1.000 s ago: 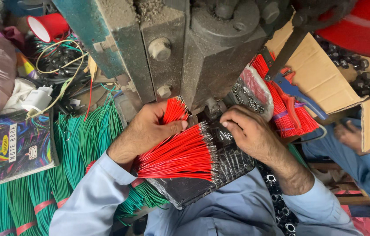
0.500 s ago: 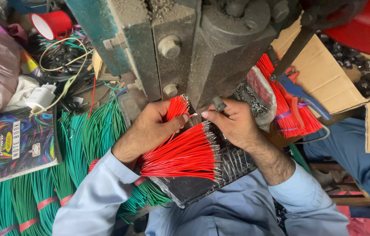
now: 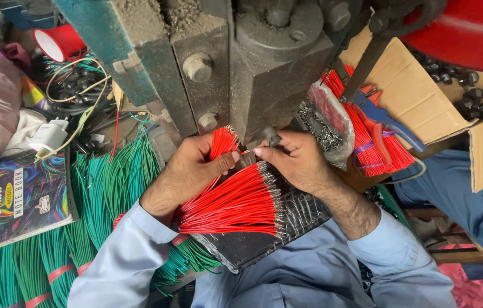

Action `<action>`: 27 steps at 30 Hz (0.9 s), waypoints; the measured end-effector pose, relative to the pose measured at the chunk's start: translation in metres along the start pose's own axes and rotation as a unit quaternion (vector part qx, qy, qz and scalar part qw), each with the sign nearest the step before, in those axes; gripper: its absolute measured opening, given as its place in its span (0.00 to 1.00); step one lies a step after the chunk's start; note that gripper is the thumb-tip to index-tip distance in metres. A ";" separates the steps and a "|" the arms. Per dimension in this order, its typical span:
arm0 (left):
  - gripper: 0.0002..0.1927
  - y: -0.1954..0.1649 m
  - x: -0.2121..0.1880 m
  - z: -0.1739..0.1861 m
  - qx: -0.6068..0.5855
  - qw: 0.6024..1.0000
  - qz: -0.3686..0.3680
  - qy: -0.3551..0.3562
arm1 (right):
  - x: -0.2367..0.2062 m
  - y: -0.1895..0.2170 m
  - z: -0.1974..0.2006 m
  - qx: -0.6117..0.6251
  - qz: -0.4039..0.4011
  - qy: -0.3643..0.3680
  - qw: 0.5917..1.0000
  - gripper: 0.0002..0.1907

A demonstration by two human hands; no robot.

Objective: The person sits at a bench-mounted crimping press and attaches metal terminal connectors to the ends of red insulated wires. They hold a bundle of finished wires in one hand, feed a stripped wire end and a connector into the press die, operate the press to crimp the terminal, and add the finished wire to the bundle, repeating the cycle.

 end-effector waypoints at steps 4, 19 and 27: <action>0.09 -0.006 -0.003 -0.004 -0.026 0.999 -0.034 0.032 | -0.011 0.020 0.016 0.010 0.028 0.042 0.999 0.08; 0.07 -0.001 -0.002 -0.003 -0.021 0.999 -0.024 0.017 | -0.026 0.035 0.047 -0.198 0.138 0.087 0.966 0.05; 0.06 -0.001 -0.003 -0.002 -0.018 1.000 -0.007 0.013 | -0.011 0.010 0.029 0.014 -0.010 -0.018 1.000 0.06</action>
Point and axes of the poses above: each hand's wrist, its own x-axis towards the middle knuckle, its own z-axis out of the back of the hand, y = z × x, the point moved 3 cm from there along x, towards the middle knuckle, and after that the axes turned 8 degrees about -y, right-handed, at the moved point
